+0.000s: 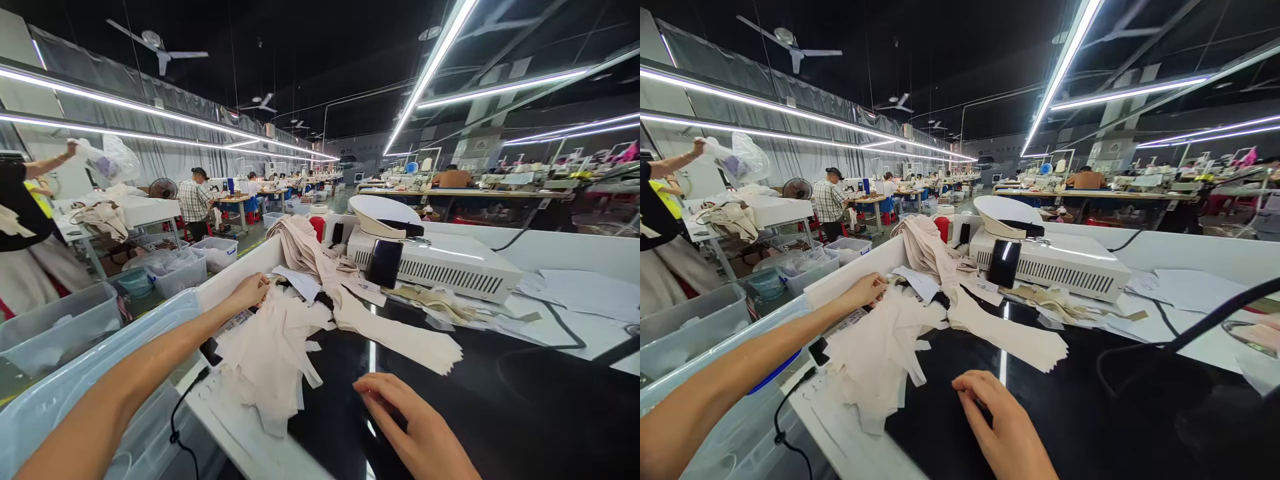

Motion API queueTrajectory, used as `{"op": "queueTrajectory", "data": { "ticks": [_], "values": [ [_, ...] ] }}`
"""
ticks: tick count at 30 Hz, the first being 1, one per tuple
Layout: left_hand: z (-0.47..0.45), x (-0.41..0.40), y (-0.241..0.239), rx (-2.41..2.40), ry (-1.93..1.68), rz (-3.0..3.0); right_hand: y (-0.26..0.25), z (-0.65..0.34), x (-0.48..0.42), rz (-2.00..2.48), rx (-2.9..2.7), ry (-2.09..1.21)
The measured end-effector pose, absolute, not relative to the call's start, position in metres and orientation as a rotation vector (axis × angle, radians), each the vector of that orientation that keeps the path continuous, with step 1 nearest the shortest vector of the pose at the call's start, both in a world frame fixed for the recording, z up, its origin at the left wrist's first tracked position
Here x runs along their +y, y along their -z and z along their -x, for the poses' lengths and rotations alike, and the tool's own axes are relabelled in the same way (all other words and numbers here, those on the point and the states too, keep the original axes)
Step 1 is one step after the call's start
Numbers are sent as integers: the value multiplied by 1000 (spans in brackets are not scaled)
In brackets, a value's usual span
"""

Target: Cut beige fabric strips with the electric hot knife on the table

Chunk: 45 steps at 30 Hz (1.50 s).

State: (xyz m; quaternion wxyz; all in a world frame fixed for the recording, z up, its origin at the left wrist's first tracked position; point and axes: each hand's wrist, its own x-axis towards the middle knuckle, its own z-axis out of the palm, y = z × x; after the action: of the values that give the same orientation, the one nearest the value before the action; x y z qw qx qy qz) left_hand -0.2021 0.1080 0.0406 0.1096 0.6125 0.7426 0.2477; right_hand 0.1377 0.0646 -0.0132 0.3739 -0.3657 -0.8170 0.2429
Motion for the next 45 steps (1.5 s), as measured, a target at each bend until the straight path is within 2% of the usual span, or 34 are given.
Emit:
{"op": "queueTrajectory", "data": {
  "ticks": [4,9,17,26,29,35,39,45],
  "values": [
    [192,92,-52,2254,-804,-1946,18,-138,64,954,-2118,-687],
    [163,86,-53,2080,-636,-2099,20,-136,62,978,-2138,-742],
    [157,92,-48,1925,-617,-2142,19,-141,56,1030,-2147,-818],
    [146,87,-45,1977,-563,-2085,16,-138,54,1094,-2094,-880],
    [143,86,-47,1929,-638,-2086,17,-140,50,1095,-2083,-888],
    [132,72,-68,1582,-875,-2051,16,-146,56,1136,-1848,-1082],
    [107,53,-71,1281,-870,-1939,-2,-139,55,1158,-1556,-1202],
    [74,30,-64,988,-810,-1652,-24,-135,32,1010,-1565,-1556]
  ]
}}
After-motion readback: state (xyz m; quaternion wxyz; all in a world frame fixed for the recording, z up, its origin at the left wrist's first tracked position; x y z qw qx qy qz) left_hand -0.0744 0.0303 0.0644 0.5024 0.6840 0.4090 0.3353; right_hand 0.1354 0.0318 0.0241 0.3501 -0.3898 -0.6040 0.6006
